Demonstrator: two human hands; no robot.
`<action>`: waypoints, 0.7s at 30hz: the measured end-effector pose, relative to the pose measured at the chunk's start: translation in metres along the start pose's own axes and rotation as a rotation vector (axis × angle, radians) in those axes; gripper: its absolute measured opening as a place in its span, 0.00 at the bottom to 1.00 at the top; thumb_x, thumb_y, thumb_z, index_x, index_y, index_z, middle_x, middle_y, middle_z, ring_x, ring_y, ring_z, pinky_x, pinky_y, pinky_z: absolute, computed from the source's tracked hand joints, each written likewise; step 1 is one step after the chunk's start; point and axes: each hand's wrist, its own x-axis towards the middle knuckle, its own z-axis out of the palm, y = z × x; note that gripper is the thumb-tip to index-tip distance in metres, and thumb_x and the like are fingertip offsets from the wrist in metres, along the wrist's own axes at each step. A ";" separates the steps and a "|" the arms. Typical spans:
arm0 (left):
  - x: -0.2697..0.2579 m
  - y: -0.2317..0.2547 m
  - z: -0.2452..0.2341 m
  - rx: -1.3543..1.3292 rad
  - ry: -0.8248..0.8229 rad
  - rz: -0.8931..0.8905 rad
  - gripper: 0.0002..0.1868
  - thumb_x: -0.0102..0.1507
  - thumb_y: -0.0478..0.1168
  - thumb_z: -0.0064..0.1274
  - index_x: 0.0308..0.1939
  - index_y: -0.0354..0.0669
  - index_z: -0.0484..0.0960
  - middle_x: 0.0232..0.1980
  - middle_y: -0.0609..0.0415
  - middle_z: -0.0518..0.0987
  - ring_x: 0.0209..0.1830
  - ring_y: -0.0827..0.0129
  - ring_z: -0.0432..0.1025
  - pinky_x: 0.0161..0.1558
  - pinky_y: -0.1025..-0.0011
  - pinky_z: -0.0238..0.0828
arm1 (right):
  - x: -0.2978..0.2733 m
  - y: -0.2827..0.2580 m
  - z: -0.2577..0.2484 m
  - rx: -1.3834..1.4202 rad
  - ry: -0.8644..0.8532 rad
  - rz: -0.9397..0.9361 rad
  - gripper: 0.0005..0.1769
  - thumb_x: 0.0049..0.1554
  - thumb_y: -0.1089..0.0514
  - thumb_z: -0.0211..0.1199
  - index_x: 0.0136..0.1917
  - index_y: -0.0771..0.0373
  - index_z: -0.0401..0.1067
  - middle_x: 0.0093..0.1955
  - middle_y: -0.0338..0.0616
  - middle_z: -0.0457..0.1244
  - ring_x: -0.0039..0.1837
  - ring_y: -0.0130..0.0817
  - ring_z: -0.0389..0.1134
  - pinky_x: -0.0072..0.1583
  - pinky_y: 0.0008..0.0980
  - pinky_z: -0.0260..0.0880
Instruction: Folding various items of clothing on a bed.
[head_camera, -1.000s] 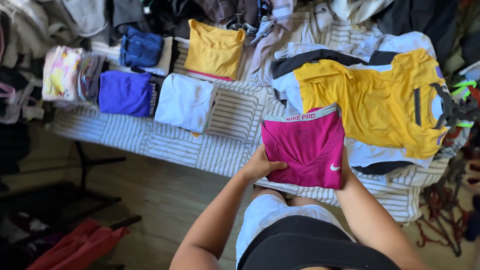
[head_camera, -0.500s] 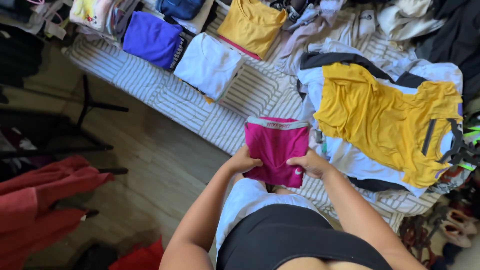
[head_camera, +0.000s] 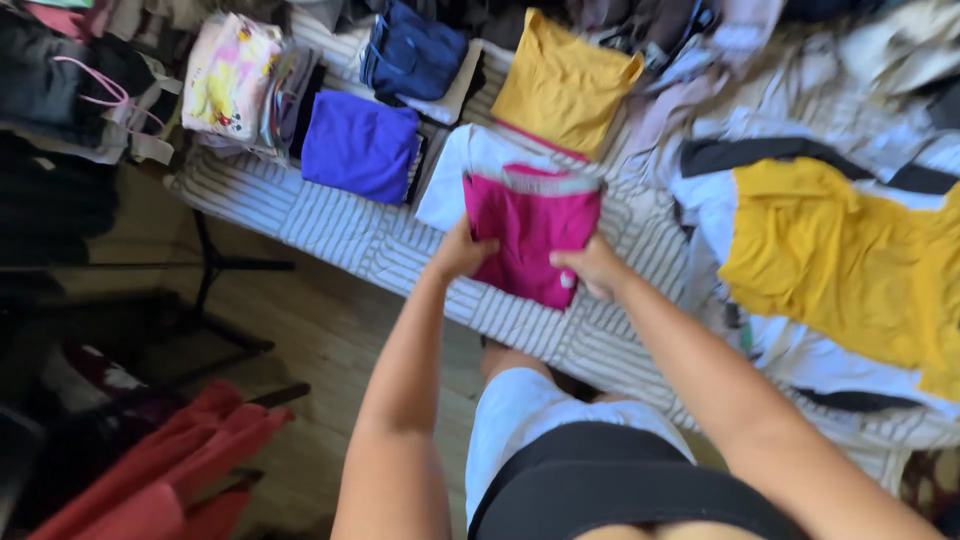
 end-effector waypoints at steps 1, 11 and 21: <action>0.012 -0.001 -0.018 0.067 -0.001 -0.031 0.43 0.54 0.27 0.62 0.72 0.38 0.63 0.64 0.50 0.77 0.64 0.64 0.71 0.64 0.66 0.66 | 0.015 0.006 0.009 0.023 0.024 -0.020 0.35 0.48 0.75 0.63 0.68 0.64 0.64 0.62 0.43 0.66 0.62 0.35 0.70 0.62 0.39 0.72; 0.080 -0.017 -0.097 0.398 0.199 -0.291 0.45 0.54 0.41 0.70 0.74 0.46 0.68 0.55 0.50 0.83 0.53 0.70 0.77 0.55 0.71 0.73 | 0.104 0.018 0.065 0.183 0.330 0.086 0.38 0.50 0.75 0.63 0.71 0.61 0.58 0.64 0.46 0.64 0.61 0.40 0.68 0.58 0.43 0.73; 0.022 -0.094 -0.032 -0.853 0.757 -0.649 0.45 0.58 0.51 0.72 0.72 0.51 0.62 0.45 0.55 0.66 0.43 0.67 0.60 0.45 0.59 0.66 | 0.113 0.028 0.067 0.218 0.326 0.037 0.49 0.48 0.79 0.62 0.76 0.52 0.50 0.70 0.46 0.60 0.65 0.42 0.66 0.55 0.43 0.74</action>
